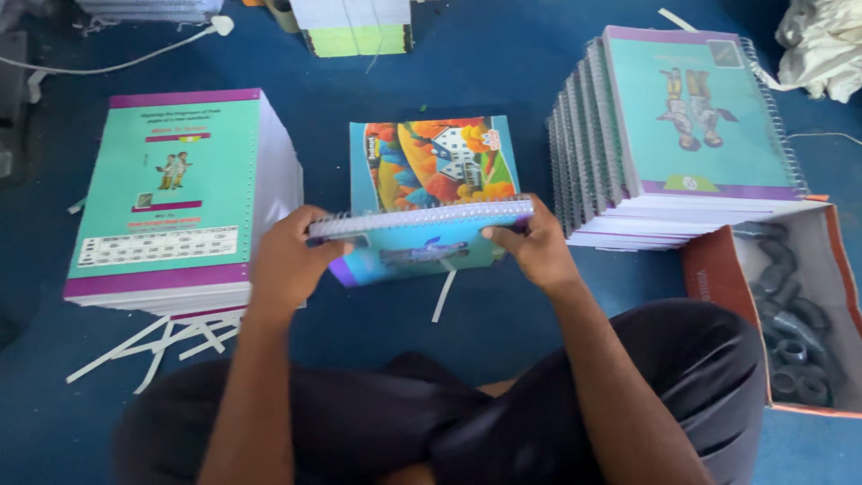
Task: The person inserts a plastic spiral binding into the punched holes of a notebook, secures the ends, and places the finished notebook on a stack.
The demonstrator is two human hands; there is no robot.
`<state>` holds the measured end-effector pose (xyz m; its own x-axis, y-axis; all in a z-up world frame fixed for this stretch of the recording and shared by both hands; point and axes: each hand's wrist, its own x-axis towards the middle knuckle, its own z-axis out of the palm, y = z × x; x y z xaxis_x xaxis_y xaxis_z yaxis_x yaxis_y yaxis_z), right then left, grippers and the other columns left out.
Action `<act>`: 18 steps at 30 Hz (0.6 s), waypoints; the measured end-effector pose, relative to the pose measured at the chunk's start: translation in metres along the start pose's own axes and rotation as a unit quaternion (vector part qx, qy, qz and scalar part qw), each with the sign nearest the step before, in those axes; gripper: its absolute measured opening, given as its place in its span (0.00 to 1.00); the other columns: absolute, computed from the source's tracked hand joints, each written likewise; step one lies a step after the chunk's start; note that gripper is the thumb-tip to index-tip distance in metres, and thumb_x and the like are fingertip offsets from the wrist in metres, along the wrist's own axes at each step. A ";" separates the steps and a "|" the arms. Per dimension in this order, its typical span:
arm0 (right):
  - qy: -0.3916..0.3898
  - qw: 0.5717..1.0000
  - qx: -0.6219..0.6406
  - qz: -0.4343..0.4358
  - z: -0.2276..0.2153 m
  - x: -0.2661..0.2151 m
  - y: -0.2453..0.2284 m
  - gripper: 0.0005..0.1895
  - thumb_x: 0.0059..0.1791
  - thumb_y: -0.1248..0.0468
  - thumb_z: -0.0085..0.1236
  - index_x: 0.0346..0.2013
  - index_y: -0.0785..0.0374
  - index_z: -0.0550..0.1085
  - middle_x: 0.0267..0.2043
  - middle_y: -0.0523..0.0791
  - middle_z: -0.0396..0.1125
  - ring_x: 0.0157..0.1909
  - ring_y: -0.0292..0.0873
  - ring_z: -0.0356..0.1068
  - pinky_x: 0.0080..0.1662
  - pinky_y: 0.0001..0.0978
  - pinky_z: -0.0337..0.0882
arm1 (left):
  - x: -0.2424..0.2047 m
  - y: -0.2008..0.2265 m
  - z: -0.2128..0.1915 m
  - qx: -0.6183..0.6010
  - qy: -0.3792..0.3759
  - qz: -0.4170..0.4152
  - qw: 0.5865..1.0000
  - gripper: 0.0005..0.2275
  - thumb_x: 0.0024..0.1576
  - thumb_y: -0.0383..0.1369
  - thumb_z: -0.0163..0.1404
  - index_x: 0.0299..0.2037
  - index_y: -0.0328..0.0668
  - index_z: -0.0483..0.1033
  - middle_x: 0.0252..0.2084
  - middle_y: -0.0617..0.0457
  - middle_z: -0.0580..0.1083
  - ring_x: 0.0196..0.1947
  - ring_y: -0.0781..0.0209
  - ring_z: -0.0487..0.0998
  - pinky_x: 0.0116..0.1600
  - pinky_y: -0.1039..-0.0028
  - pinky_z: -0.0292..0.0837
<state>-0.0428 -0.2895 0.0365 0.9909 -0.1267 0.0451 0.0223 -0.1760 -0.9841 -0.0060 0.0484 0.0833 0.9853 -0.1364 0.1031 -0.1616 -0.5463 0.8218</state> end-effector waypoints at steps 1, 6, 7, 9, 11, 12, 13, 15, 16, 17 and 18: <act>0.009 1.000 0.002 0.007 0.002 -0.001 -0.001 0.19 0.46 0.71 0.66 0.48 0.67 0.69 0.39 0.44 0.71 0.38 0.36 0.71 0.40 0.29 0.74 | 0.002 -0.001 0.009 -0.066 0.015 -0.007 0.998 0.13 0.47 0.27 0.64 0.41 0.35 0.78 0.32 0.51 0.77 0.32 0.63 0.76 0.37 0.73 0.69; 0.069 0.996 -0.008 -0.051 0.002 -0.004 0.001 0.19 0.48 0.72 0.64 0.51 0.67 0.67 0.42 0.43 0.72 0.43 0.34 0.72 0.45 0.29 0.75 | 0.008 -0.003 0.036 -0.243 0.054 -0.034 0.968 0.13 0.50 0.20 0.61 0.45 0.33 0.76 0.35 0.56 0.76 0.35 0.69 0.75 0.40 0.78 0.70; 0.071 0.996 0.005 -0.047 0.000 -0.004 0.004 0.19 0.48 0.72 0.64 0.50 0.67 0.67 0.42 0.44 0.72 0.43 0.35 0.72 0.45 0.29 0.75 | 0.007 -0.003 0.039 -0.263 0.056 -0.047 0.962 0.14 0.51 0.20 0.60 0.46 0.33 0.76 0.36 0.56 0.77 0.36 0.69 0.76 0.41 0.78 0.71; 0.076 0.996 0.030 -0.041 -0.007 -0.001 0.010 0.19 0.48 0.72 0.64 0.50 0.67 0.68 0.43 0.44 0.73 0.44 0.35 0.73 0.47 0.29 0.74 | 0.006 -0.004 0.046 -0.307 0.059 -0.060 0.948 0.15 0.53 0.20 0.58 0.50 0.33 0.75 0.40 0.55 0.77 0.40 0.68 0.76 0.45 0.78 0.71; 0.047 0.999 -0.001 0.008 -0.013 0.004 0.014 0.19 0.46 0.72 0.65 0.49 0.68 0.69 0.43 0.44 0.72 0.44 0.36 0.72 0.47 0.31 0.74 | 0.006 -0.005 0.055 -0.356 0.063 -0.060 0.931 0.16 0.55 0.20 0.57 0.54 0.33 0.73 0.45 0.53 0.76 0.45 0.67 0.76 0.52 0.78 0.72; 0.032 0.999 -0.014 0.031 -0.012 0.007 0.015 0.19 0.46 0.72 0.66 0.49 0.68 0.70 0.43 0.45 0.72 0.44 0.37 0.72 0.47 0.31 0.75 | 0.006 -0.005 0.058 -0.349 0.071 -0.069 0.932 0.18 0.55 0.20 0.56 0.56 0.34 0.71 0.47 0.52 0.75 0.47 0.66 0.76 0.54 0.77 0.71; 0.021 0.999 -0.007 0.039 -0.011 0.009 0.016 0.19 0.45 0.73 0.65 0.49 0.68 0.71 0.43 0.44 0.73 0.44 0.37 0.73 0.47 0.31 0.75 | 0.006 -0.006 0.063 -0.342 0.080 -0.078 0.933 0.20 0.55 0.20 0.55 0.58 0.36 0.70 0.49 0.52 0.74 0.49 0.66 0.75 0.55 0.77 0.71; -0.001 0.999 0.006 0.053 -0.006 0.011 0.018 0.19 0.44 0.73 0.65 0.49 0.67 0.73 0.43 0.44 0.74 0.45 0.37 0.73 0.47 0.31 0.75 | 0.004 -0.011 0.069 -0.349 0.087 -0.079 0.930 0.23 0.54 0.20 0.54 0.62 0.39 0.66 0.53 0.52 0.72 0.53 0.65 0.73 0.58 0.76 0.69; 0.013 0.998 0.003 0.056 -0.007 0.010 0.018 0.21 0.44 0.73 0.65 0.50 0.67 0.72 0.43 0.44 0.73 0.44 0.37 0.73 0.47 0.31 0.75 | 0.003 -0.015 0.073 -0.365 0.086 -0.071 0.924 0.25 0.53 0.20 0.54 0.62 0.40 0.65 0.54 0.52 0.71 0.55 0.65 0.73 0.60 0.76 0.68; 0.027 0.998 0.000 0.058 -0.007 0.009 0.018 0.22 0.43 0.73 0.66 0.51 0.67 0.71 0.43 0.44 0.73 0.44 0.37 0.73 0.47 0.31 0.75 | 0.002 -0.019 0.077 -0.381 0.084 -0.064 0.918 0.26 0.53 0.19 0.54 0.63 0.40 0.63 0.56 0.52 0.70 0.56 0.65 0.72 0.61 0.76 0.67; 0.039 0.997 -0.002 0.060 -0.006 0.009 0.018 0.24 0.43 0.74 0.66 0.51 0.67 0.70 0.43 0.44 0.72 0.43 0.37 0.73 0.46 0.31 0.75 | 0.002 -0.023 0.079 -0.385 0.083 -0.059 0.917 0.25 0.53 0.20 0.55 0.62 0.40 0.64 0.55 0.52 0.71 0.55 0.65 0.72 0.61 0.76 0.67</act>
<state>-0.0348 -0.2997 0.0204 0.9731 -0.2222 -0.0606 -0.0975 -0.1589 -0.9825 -0.0047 -0.0043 0.0208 0.9987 0.0480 0.0198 -0.0293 0.2047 0.9784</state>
